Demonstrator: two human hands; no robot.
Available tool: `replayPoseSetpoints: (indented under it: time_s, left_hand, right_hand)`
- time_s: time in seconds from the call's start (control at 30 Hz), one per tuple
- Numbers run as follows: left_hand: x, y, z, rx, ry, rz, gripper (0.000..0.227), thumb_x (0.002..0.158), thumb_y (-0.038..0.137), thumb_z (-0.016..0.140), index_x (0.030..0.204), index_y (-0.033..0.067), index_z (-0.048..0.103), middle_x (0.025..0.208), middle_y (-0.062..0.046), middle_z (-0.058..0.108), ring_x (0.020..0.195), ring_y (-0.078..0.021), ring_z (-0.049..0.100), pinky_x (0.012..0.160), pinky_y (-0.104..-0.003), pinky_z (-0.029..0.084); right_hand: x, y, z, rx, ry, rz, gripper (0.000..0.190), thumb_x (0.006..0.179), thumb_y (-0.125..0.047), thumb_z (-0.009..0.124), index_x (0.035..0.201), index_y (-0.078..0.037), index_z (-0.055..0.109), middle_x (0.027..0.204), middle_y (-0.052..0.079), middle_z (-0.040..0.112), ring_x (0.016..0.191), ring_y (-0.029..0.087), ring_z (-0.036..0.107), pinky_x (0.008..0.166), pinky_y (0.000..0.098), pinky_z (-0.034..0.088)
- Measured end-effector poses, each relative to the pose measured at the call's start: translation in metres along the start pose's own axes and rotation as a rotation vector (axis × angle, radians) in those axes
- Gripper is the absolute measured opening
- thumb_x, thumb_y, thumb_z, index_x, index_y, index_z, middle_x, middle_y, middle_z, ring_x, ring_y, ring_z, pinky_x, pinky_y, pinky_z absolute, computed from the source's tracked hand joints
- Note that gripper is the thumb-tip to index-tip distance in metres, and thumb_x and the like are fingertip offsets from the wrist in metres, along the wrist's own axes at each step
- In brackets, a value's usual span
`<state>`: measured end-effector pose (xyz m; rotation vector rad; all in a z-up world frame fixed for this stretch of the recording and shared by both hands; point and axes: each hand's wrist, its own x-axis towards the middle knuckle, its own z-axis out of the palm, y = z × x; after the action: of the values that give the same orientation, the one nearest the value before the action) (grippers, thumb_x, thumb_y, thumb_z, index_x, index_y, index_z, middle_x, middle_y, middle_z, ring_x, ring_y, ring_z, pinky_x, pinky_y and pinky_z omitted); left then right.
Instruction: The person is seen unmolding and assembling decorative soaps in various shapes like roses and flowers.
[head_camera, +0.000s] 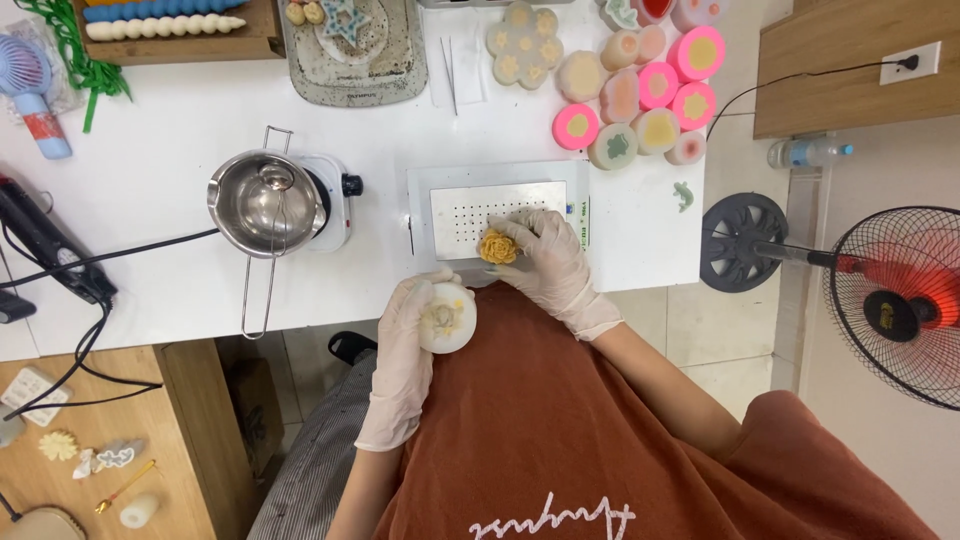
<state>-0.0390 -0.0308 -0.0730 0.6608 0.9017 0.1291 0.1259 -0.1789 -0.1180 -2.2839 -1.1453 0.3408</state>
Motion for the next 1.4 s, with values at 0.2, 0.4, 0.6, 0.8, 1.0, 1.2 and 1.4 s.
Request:
replayPoseSetpoints:
  time_s: [0.2,0.4,0.6,0.8,1.0,1.2,1.4]
  left_hand:
    - [0.008,0.008,0.003,0.036,-0.063,0.019,0.031,0.103,0.027,0.057,0.117,0.0002,0.063,0.11,-0.015,0.072,0.102,-0.0224,0.072,0.093,-0.035,0.058]
    - [0.021,0.014,0.005,0.033,-0.036,0.053,0.03,0.104,0.024,0.054,0.119,-0.0015,0.061,0.117,-0.015,0.07,0.104,-0.0257,0.072,0.094,-0.038,0.058]
    - [0.02,0.022,0.009,0.049,-0.04,0.09,0.034,0.105,0.026,0.054,0.123,-0.0022,0.061,0.124,-0.016,0.068,0.114,-0.0245,0.067,0.1,-0.037,0.056]
    - [0.015,0.033,0.021,0.125,0.043,0.058,0.04,0.099,0.031,0.057,0.124,-0.0001,0.06,0.123,-0.017,0.068,0.116,-0.0248,0.067,0.1,-0.039,0.055]
    - [0.011,0.039,0.043,0.23,0.042,0.042,0.039,0.1,0.031,0.057,0.124,0.0011,0.06,0.12,-0.016,0.068,0.115,-0.0239,0.066,0.099,-0.039,0.054]
    - [0.021,0.029,0.048,0.261,0.036,0.023,0.039,0.099,0.032,0.057,0.124,0.0026,0.06,0.122,-0.01,0.067,0.114,-0.0214,0.064,0.099,-0.038,0.053]
    - [0.025,0.019,0.068,0.275,-0.009,-0.074,0.039,0.1,0.035,0.057,0.125,0.0056,0.061,0.118,-0.012,0.068,0.112,-0.0201,0.065,0.097,-0.036,0.053]
  right_hand:
    - [0.006,-0.003,-0.018,0.207,0.098,0.225,0.058,0.078,-0.019,0.089,0.132,-0.013,0.069,0.113,0.005,0.063,0.106,0.023,0.059,0.094,0.0338,0.051]
    - [0.002,0.035,-0.03,0.305,0.247,0.348,0.056,0.083,-0.022,0.087,0.133,-0.006,0.066,0.113,0.008,0.057,0.105,0.018,0.06,0.096,0.0317,0.052]
    - [-0.01,0.071,-0.041,0.151,0.304,0.463,0.06,0.078,-0.017,0.087,0.133,-0.007,0.067,0.112,0.009,0.058,0.101,0.022,0.06,0.09,0.0321,0.052]
    - [-0.073,0.183,-0.018,-0.001,0.527,0.616,0.06,0.079,-0.018,0.087,0.134,-0.006,0.065,0.116,0.011,0.06,0.11,0.026,0.061,0.097,0.0374,0.051]
    - [-0.097,0.199,-0.011,-0.116,0.54,0.832,0.077,0.079,-0.022,0.086,0.146,-0.007,0.053,0.119,0.013,0.061,0.111,0.03,0.061,0.094,0.0415,0.05]
    - [-0.124,0.226,0.027,0.103,0.774,0.943,0.071,0.078,-0.015,0.084,0.14,-0.004,0.053,0.128,0.015,0.059,0.117,0.029,0.062,0.101,0.0379,0.053]
    - [-0.123,0.23,0.032,0.141,0.801,0.953,0.072,0.078,-0.012,0.087,0.141,-0.004,0.053,0.13,0.016,0.055,0.119,0.03,0.06,0.103,0.0362,0.052]
